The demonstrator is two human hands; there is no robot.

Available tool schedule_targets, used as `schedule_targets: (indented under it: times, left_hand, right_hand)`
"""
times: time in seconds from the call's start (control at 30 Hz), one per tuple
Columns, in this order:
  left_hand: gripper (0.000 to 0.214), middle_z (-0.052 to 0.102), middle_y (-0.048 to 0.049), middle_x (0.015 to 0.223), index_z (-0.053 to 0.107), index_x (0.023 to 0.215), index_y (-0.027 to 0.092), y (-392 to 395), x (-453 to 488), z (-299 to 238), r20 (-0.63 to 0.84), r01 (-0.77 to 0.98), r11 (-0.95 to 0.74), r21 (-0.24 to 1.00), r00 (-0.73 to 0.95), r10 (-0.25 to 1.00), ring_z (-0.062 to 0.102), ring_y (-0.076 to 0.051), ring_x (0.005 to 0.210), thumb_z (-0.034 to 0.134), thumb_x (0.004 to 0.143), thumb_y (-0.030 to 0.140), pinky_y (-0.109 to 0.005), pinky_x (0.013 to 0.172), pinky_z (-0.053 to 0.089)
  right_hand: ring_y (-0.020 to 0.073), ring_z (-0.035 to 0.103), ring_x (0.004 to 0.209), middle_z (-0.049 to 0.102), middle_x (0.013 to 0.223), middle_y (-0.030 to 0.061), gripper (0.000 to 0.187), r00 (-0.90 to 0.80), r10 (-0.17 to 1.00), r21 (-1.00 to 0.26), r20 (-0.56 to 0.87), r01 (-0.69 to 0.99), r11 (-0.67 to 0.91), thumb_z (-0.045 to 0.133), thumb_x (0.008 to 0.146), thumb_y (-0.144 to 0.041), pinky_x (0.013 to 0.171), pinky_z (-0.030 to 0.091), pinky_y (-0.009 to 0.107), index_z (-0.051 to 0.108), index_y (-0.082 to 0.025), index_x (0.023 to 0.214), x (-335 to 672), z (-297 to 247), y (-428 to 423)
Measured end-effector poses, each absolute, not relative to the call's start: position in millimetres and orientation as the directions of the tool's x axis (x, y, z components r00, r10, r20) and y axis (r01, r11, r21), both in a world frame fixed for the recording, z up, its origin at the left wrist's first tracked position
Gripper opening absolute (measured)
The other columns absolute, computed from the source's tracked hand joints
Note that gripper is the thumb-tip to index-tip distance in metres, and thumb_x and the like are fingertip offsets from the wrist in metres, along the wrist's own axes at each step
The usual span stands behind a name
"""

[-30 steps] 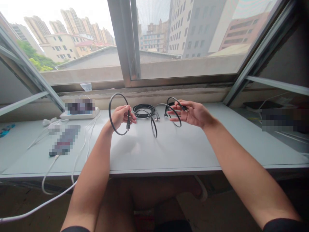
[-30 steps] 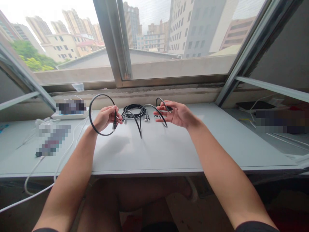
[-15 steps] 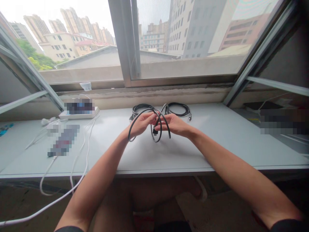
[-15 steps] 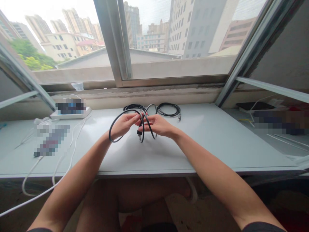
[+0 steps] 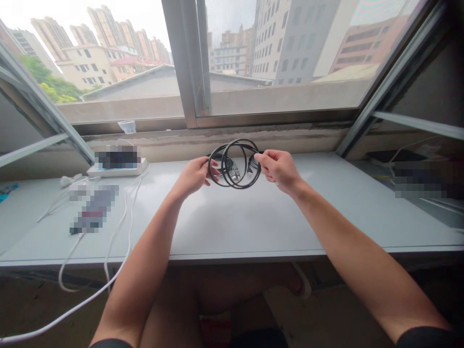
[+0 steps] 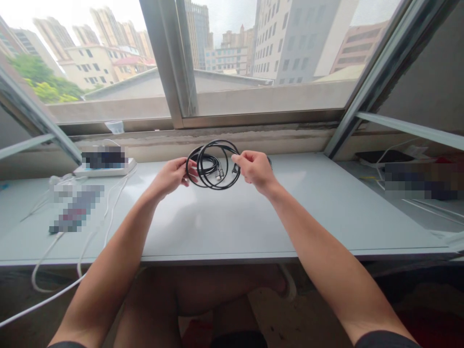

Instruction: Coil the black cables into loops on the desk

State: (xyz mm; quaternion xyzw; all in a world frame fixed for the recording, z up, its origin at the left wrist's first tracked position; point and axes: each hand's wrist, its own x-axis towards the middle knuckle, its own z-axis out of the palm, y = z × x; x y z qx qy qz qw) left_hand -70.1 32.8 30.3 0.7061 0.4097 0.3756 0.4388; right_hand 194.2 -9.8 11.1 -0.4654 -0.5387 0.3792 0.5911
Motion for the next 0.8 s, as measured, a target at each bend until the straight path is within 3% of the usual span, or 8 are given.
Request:
schedule_targets:
  times: [0.07,0.13,0.23,0.33,0.4,0.5,0.67,0.8]
  left_hand:
    - [0.025,0.075,-0.0106,0.095,0.063,0.110,0.015,37.9,-73.9,31.8,0.201,0.234,-0.245,0.941,0.195,0.960,0.076,-0.018,0.075,0.052,0.102,0.035,-0.022,0.054,0.051]
    - [0.026,0.075,-0.0108,0.102,0.061,0.117,0.016,38.2,-74.0,32.1,0.188,0.188,-0.216,0.958,0.156,0.970,0.077,-0.019,0.082,0.051,0.102,0.034,-0.022,0.056,0.053]
    - [0.039,0.074,-0.0136,0.113,0.059,0.119,0.017,31.6,-66.5,28.3,0.127,0.144,-0.170,0.975,0.266,0.956,0.077,-0.023,0.091,0.050,0.102,0.051,-0.024,0.057,0.055]
    - [0.054,0.072,-0.0153,0.114,0.053,0.117,0.017,24.6,-54.3,19.5,0.113,0.231,-0.181,0.956,0.278,0.954,0.077,-0.024,0.091,0.066,0.091,0.063,-0.023,0.052,0.054]
    - [0.051,0.070,-0.0127,0.107,0.048,0.116,0.019,22.6,-46.9,13.4,0.122,0.291,-0.190,0.938,0.237,0.964,0.076,-0.023,0.087,0.074,0.087,0.052,-0.022,0.050,0.053]
    - [0.028,0.064,-0.0057,0.097,0.046,0.109,0.020,21.5,-39.6,8.8,0.124,0.302,-0.174,0.937,0.178,0.976,0.073,-0.019,0.076,0.065,0.090,0.029,-0.023,0.048,0.055]
    - [0.012,0.058,0.0001,0.081,0.050,0.095,0.020,15.8,-35.4,10.3,0.084,0.219,-0.144,0.965,0.263,0.961,0.062,-0.012,0.060,0.059,0.087,0.024,-0.024,0.047,0.056]
    - [0.025,0.059,0.0004,0.074,0.048,0.090,0.020,14.4,-32.4,5.2,0.058,0.144,-0.124,0.982,0.396,0.916,0.068,-0.015,0.063,0.065,0.092,0.039,-0.024,0.051,0.056]
  right_hand:
    - [0.0062,0.027,0.041,0.038,0.051,-0.0083,0.046,0.304,0.903,-0.942,0.303,-0.047,0.332,0.080,0.080,-0.044,0.036,0.018,0.022,0.040,-0.025,0.069,201.3,9.6,-1.4]
    - [0.0078,0.033,0.042,0.043,0.053,-0.0092,0.042,0.399,0.864,-0.923,0.308,-0.097,0.373,0.081,0.078,-0.040,0.037,0.025,0.021,0.041,-0.026,0.077,203.0,5.8,5.3]
    - [0.0104,0.041,0.044,0.050,0.052,-0.0082,0.031,0.370,0.878,-0.936,0.303,-0.056,0.347,0.078,0.080,-0.041,0.042,0.035,0.023,0.055,-0.024,0.091,196.1,-3.2,10.1]
    - [0.0119,0.048,0.051,0.056,0.057,-0.0036,0.031,0.279,0.907,-0.948,0.316,0.051,0.315,0.074,0.083,-0.044,0.048,0.039,0.025,0.068,-0.018,0.098,185.6,-13.0,11.2]
    - [0.0131,0.054,0.059,0.061,0.066,-0.0006,0.033,0.281,0.890,-0.933,0.360,0.107,0.343,0.074,0.084,-0.045,0.053,0.044,0.025,0.072,-0.018,0.102,180.2,-19.1,12.3]
    - [0.0151,0.062,0.077,0.069,0.090,0.0035,0.034,0.308,0.852,-0.906,0.423,0.136,0.400,0.076,0.083,-0.046,0.066,0.053,0.026,0.070,-0.020,0.104,174.9,-26.6,14.4]
    - [0.0169,0.065,0.087,0.064,0.107,0.0011,0.057,0.208,0.952,-0.956,0.226,-0.138,0.258,0.068,0.090,-0.054,0.068,0.060,0.030,0.050,-0.035,0.141,167.7,-26.5,9.4]
    - [0.0139,0.061,0.074,0.059,0.102,0.0021,0.042,0.164,0.985,-0.955,0.062,-0.276,0.106,0.066,0.094,-0.048,0.056,0.056,0.026,0.061,-0.032,0.132,164.9,-15.4,1.0]
